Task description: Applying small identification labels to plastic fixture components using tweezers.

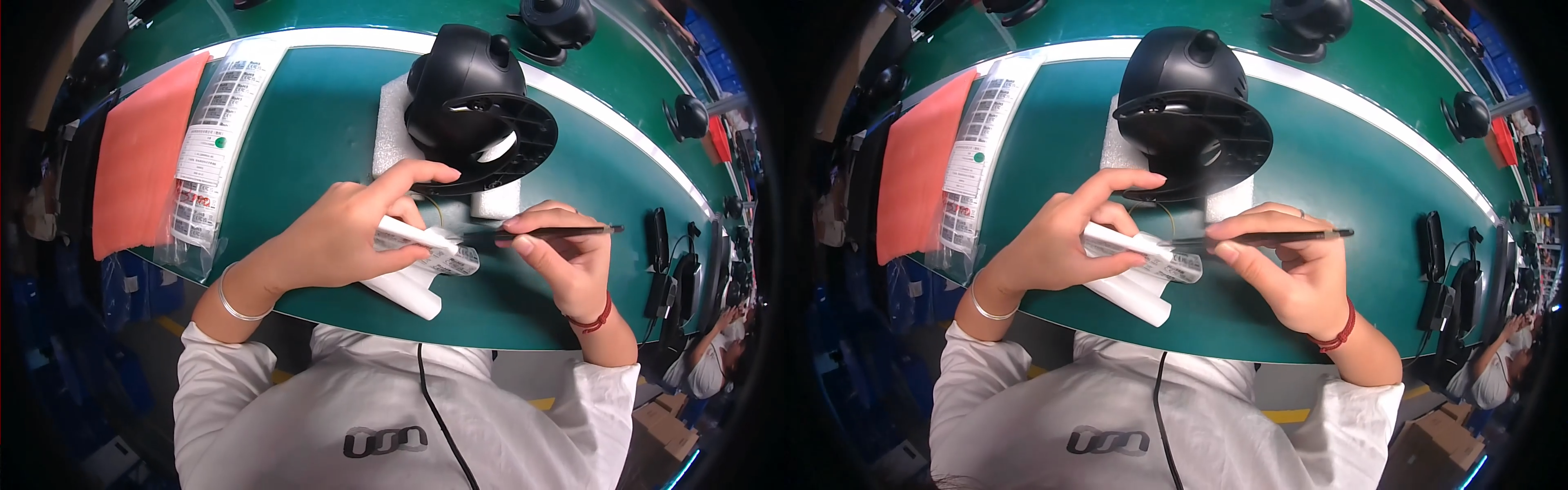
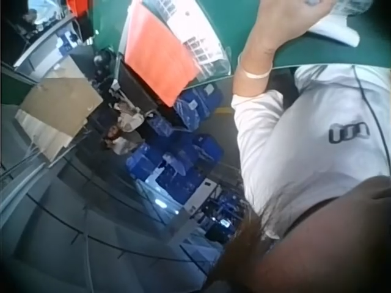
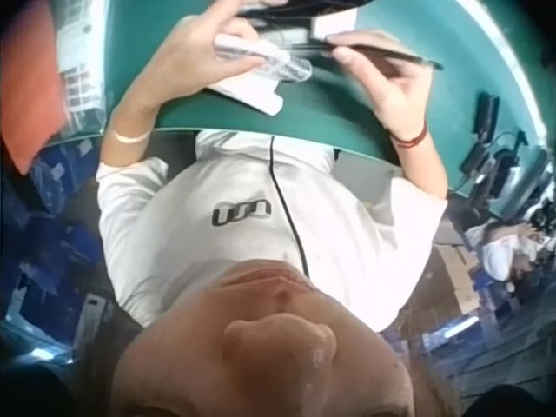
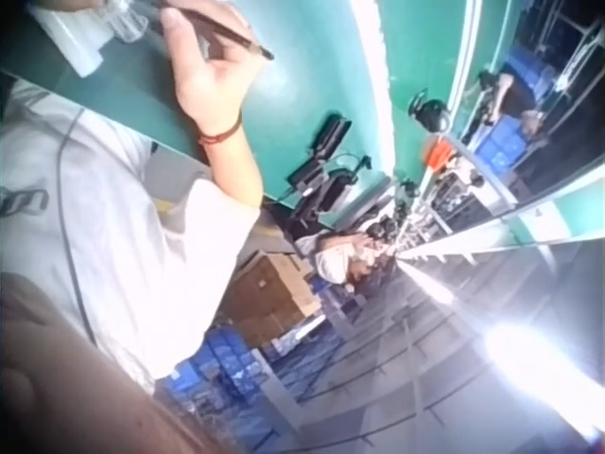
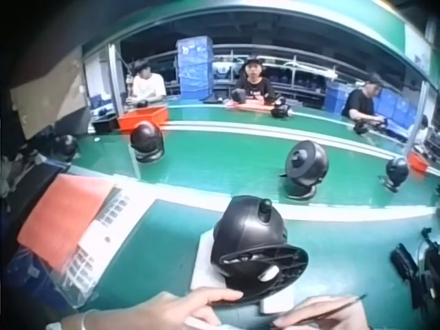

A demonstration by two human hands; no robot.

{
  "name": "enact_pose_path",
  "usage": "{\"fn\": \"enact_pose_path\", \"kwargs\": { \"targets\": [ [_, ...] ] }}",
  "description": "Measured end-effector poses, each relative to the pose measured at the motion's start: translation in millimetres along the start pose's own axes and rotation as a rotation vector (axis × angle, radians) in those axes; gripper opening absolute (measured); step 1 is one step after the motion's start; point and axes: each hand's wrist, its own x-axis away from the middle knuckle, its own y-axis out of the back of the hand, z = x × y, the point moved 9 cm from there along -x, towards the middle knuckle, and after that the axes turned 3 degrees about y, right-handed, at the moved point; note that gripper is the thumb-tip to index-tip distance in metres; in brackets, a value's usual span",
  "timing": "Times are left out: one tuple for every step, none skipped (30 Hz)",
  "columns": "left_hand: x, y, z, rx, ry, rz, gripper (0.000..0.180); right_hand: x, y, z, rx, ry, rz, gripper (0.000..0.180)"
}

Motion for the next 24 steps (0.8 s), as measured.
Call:
{"fn": "enact_pose_path", "kwargs": {
  "targets": [
    [0.0, -1.1, 2.5, 0.031, 0.04, 0.016, 0.065, -0.2, -0.5, -1.6, -0.06, -0.045, -0.02, 0.015],
    [0.2, -0.3, 1.8, 0.03, 0.038, 0.017, 0.065, -0.1, -0.9, 0.4, -0.059, -0.044, -0.021, 0.015],
    [0.5, 2.6, 0.5, -0.012, 0.028, -0.006, 0.064, -0.3, 0.7, 3.5, -0.052, -0.028, -0.04, 0.015],
    [0.8, 5.5, -0.7, -0.055, 0.018, -0.03, 0.063, -0.5, 2.2, 6.1, -0.045, -0.011, -0.058, 0.015],
    [0.9, 6.7, -1.3, -0.055, 0.017, -0.032, 0.063, -0.5, 3.3, 10.8, -0.003, 0.033, -0.055, 0.015],
    [1.4, 8.2, 0.5, -0.051, 0.042, -0.036, 0.062, 0.1, 4.9, 15.5, 0.038, 0.076, -0.051, 0.016],
    [1.9, 9.4, 2.7, -0.047, 0.068, -0.04, 0.061, 0.6, 4.6, 20.0, 0.106, 0.108, -0.028, 0.017],
    [1.8, 8.2, 4.7, -0.046, 0.068, -0.044, 0.061, 1.3, 4.0, 24.0, 0.158, 0.152, -0.02, 0.017],
    [1.5, 6.5, 4.5, 0.028, 0.029, -0.059, 0.061, 2.2, 2.9, 27.9, 0.209, 0.195, -0.012, 0.018],
    [1.9, 6.8, 3.1, 0.102, -0.01, -0.075, 0.062, 3.0, 0.2, 34.5, 0.313, 0.262, 0.005, 0.019],
    [2.2, 8.7, 2.8, 0.103, -0.008, -0.08, 0.062, 4.3, -6.1, 44.0, 0.391, 0.368, 0.033, 0.019],
    [1.3, 9.5, -0.9, 0.09, -0.035, -0.06, 0.063, 6.6, -13.0, 52.4, 0.471, 0.474, 0.06, 0.02],
    [0.8, 9.6, -4.3, 0.077, -0.062, -0.041, 0.065, 9.4, -18.9, 57.3, 0.507, 0.544, 0.092, 0.021],
    [0.3, 10.8, -4.7, 0.078, -0.06, -0.044, 0.065, 9.9, -19.6, 56.4, 0.506, 0.544, 0.096, 0.021],
    [-0.6, 8.9, -2.2, 0.104, -0.026, -0.017, 0.069, 11.4, -20.7, 55.4, 0.502, 0.558, 0.101, 0.021],
    [-0.9, 6.6, 0.3, 0.13, 0.009, 0.011, 0.072, 12.5, -21.3, 55.2, 0.499, 0.572, 0.105, 0.021],
    [-0.5, 7.0, -0.1, 0.131, 0.01, 0.01, 0.072, 12.3, -20.7, 54.9, 0.499, 0.572, 0.106, 0.021],
    [0.1, 4.4, -0.1, 0.121, 0.01, 0.041, 0.074, 9.2, -15.3, 50.3, 0.484, 0.512, 0.073, 0.021],
    [0.6, 1.5, 0.1, 0.111, 0.01, 0.072, 0.077, 6.8, -9.3, 45.6, 0.469, 0.451, 0.04, 0.022],
    [0.8, 0.2, 1.5, 0.112, 0.01, 0.073, 0.077, 4.6, -0.2, 38.8, 0.435, 0.351, 0.0, 0.022],
    [1.9, -0.3, -2.7, 0.08, -0.05, 0.06, 0.078, 4.3, 2.4, 39.4, 0.433, 0.352, 0.001, 0.022],
    [2.8, -0.1, -7.5, 0.049, -0.109, 0.048, 0.079, 4.7, 1.4, 42.9, 0.504, 0.399, 0.021, 0.022],
    [3.1, 1.6, -8.6, 0.047, -0.107, 0.046, 0.079, 4.8, -0.3, 45.6, 0.576, 0.447, 0.041, 0.022],
    [2.2, 1.9, -2.9, 0.032, -0.032, 0.062, 0.079, 9.4, -7.5, 50.7, 0.629, 0.59, 0.097, 0.023]
  ]
}}
